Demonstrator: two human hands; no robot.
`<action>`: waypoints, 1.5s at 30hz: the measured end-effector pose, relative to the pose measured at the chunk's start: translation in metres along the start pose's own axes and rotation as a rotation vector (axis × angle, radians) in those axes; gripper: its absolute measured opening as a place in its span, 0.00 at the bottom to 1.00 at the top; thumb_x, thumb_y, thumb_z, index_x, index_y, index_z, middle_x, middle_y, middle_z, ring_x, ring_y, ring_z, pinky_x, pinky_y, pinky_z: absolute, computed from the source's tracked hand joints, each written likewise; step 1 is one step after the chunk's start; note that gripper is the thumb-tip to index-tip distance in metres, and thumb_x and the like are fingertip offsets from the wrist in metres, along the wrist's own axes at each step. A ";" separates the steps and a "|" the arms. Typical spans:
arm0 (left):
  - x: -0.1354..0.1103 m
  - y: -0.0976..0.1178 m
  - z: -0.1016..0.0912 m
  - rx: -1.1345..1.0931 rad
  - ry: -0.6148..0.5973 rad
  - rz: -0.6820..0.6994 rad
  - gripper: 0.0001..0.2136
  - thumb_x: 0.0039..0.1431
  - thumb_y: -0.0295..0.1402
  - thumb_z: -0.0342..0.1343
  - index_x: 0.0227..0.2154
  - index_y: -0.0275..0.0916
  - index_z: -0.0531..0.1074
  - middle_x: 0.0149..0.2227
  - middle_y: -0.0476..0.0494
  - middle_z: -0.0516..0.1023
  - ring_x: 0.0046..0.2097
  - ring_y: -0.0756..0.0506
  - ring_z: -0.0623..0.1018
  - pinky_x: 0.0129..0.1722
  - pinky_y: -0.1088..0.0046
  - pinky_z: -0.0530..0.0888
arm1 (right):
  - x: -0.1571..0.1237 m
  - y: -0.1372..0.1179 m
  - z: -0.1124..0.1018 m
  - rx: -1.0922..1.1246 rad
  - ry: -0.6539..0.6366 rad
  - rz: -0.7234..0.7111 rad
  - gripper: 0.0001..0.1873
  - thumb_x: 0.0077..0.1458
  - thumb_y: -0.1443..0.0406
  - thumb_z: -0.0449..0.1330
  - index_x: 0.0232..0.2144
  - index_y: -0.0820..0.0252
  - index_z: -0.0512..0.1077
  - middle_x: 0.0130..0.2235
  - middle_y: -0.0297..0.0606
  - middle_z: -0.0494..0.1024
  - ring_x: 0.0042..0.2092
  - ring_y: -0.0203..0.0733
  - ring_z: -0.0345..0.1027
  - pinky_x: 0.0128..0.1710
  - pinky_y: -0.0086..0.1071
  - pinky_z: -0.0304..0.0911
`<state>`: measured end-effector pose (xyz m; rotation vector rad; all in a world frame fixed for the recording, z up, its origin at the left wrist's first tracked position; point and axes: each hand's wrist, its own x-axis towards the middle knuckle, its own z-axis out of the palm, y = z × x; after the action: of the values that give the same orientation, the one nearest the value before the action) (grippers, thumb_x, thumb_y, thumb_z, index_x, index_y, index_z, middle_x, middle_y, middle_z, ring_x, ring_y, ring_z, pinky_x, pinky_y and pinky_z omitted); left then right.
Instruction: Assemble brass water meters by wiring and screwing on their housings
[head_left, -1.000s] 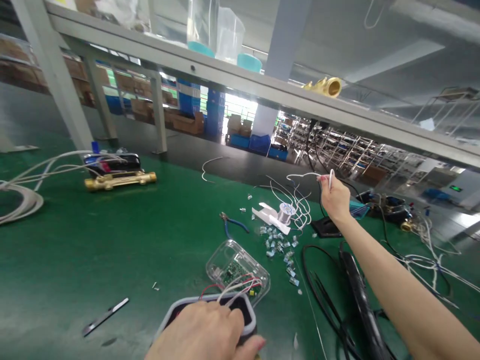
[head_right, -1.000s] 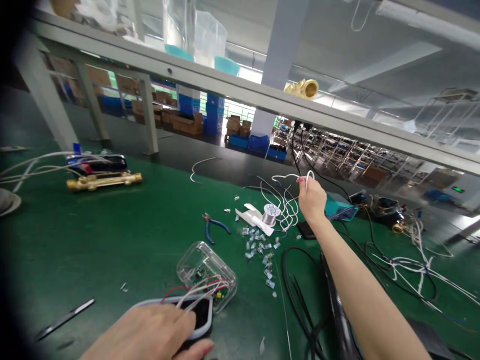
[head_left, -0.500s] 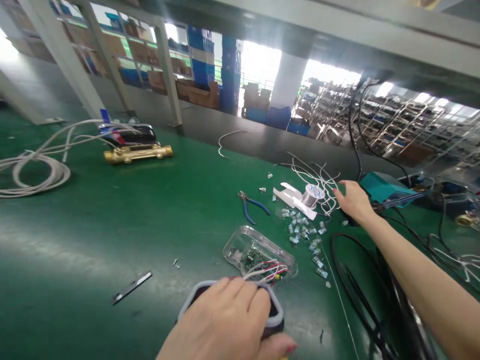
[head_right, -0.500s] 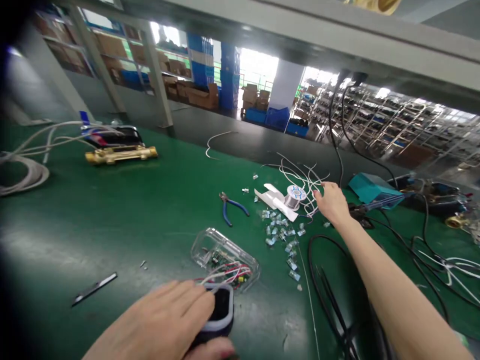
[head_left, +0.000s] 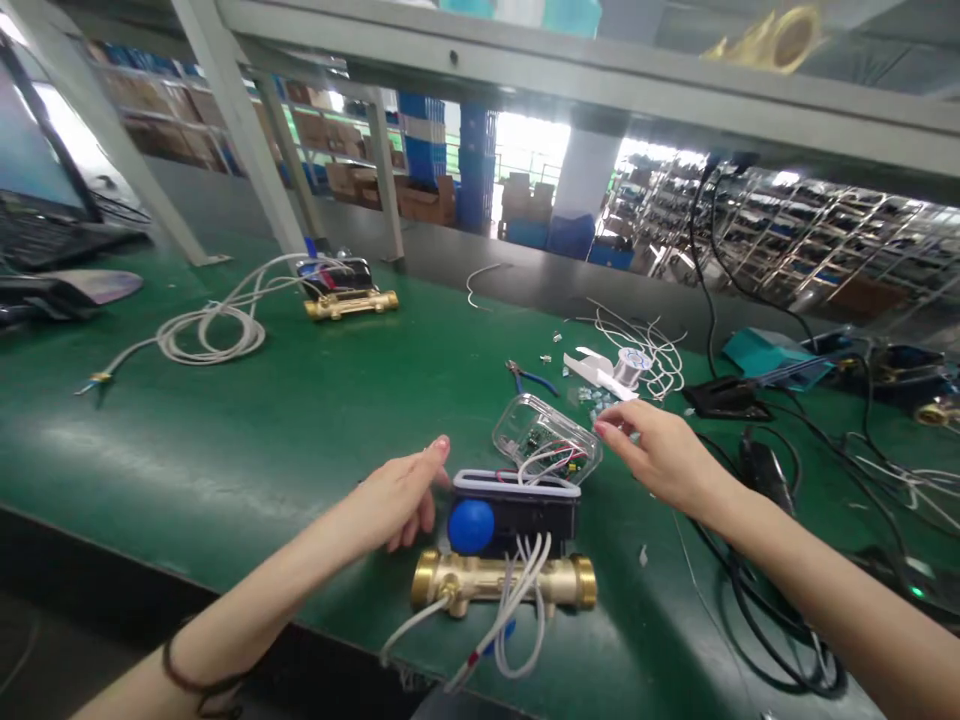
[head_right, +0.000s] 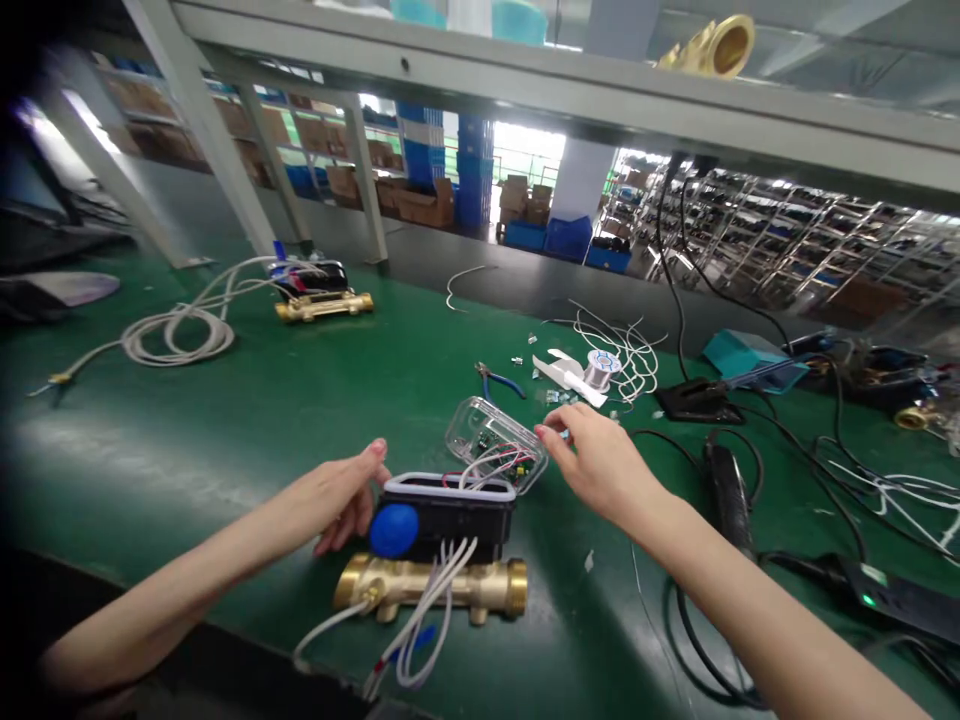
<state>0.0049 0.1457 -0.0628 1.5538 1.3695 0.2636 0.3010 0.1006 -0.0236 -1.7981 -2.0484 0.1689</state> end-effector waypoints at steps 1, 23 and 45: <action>0.001 0.002 0.001 -0.034 -0.069 -0.063 0.34 0.54 0.63 0.31 0.37 0.35 0.66 0.16 0.49 0.70 0.14 0.50 0.66 0.14 0.76 0.60 | 0.002 -0.004 0.003 0.000 -0.030 0.004 0.14 0.59 0.57 0.51 0.35 0.58 0.72 0.35 0.38 0.75 0.36 0.40 0.69 0.36 0.33 0.61; -0.019 0.016 0.004 -0.519 -0.471 -0.288 0.22 0.58 0.48 0.48 0.29 0.29 0.71 0.21 0.35 0.78 0.18 0.50 0.76 0.14 0.85 0.70 | 0.022 -0.036 0.009 -0.123 -0.022 -0.036 0.18 0.58 0.56 0.54 0.22 0.58 0.72 0.25 0.39 0.75 0.27 0.41 0.67 0.27 0.32 0.56; -0.089 -0.009 0.039 -0.259 -0.018 0.198 0.28 0.58 0.48 0.49 0.57 0.39 0.53 0.22 0.53 0.75 0.21 0.47 0.75 0.19 0.74 0.74 | -0.087 -0.069 0.025 -0.083 0.563 -0.021 0.07 0.60 0.62 0.53 0.38 0.58 0.66 0.35 0.39 0.73 0.37 0.43 0.65 0.36 0.35 0.59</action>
<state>-0.0024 0.0493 -0.0497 1.4691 1.1187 0.5269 0.2352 0.0092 -0.0416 -1.6289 -1.6838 -0.3917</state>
